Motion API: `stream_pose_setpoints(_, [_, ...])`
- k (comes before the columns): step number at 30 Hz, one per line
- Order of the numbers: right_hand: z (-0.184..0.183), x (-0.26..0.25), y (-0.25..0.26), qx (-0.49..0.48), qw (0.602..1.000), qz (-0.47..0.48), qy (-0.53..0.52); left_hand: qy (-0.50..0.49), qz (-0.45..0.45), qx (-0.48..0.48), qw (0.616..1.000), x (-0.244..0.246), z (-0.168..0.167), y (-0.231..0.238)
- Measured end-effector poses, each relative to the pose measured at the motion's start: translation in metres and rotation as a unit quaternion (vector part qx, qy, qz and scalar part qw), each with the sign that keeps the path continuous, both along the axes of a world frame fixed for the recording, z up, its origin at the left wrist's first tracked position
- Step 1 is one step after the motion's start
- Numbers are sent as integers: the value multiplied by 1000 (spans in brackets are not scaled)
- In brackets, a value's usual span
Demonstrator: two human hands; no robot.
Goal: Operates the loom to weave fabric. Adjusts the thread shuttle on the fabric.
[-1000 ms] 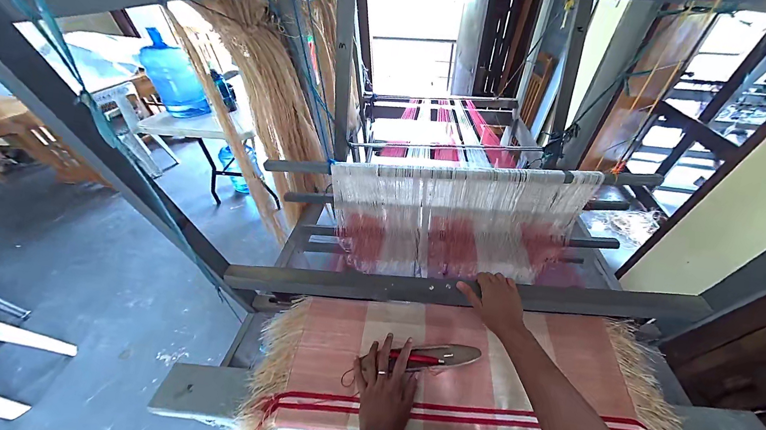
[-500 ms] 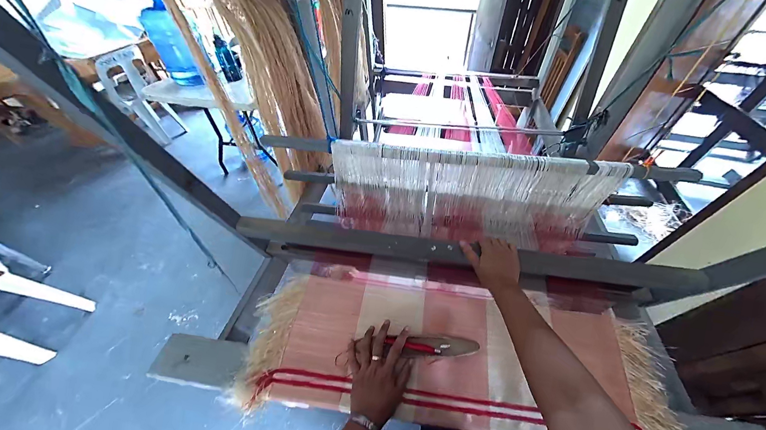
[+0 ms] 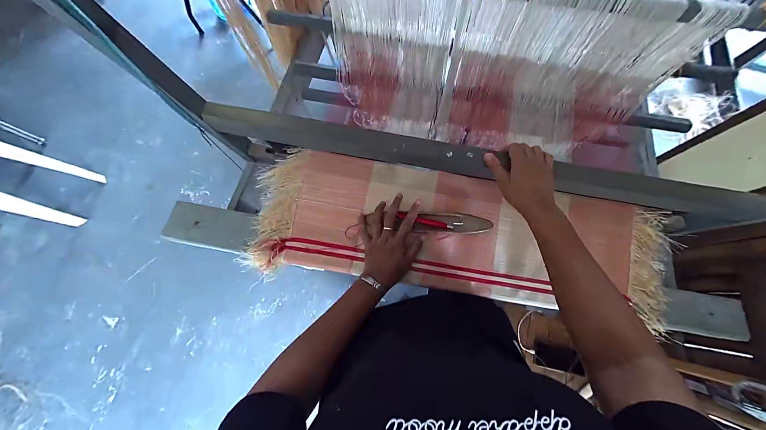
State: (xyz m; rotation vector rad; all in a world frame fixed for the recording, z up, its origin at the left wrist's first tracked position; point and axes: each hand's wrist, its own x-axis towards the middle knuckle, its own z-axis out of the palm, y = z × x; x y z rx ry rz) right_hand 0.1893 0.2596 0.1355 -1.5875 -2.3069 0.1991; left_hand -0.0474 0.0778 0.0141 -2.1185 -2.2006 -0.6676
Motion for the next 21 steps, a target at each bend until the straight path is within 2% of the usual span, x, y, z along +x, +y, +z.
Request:
stream_pose_setpoints(4, [-3,-3,-48,66,984,86,140,-144,-46,37,988,-17,20,-6])
stream_pose_setpoints(7, [-26,-26,-90,54,979,161,117,-190,-12,48,981,-35,36,-10])
stream_pose_setpoints(10, [-60,-55,-107,33,973,216,76,-165,-22,12,986,-57,39,-3])
stream_pose_setpoints(14, [-56,-82,-106,10,977,212,-3,-143,-55,-12,988,-65,35,9])
stream_pose_setpoints(18, [-33,-98,-88,-126,972,189,-57,-146,-35,-3,989,-60,32,22])
stream_pose_setpoints(21, [-22,-93,-68,-215,959,184,23,-183,-14,14,983,-55,37,24])
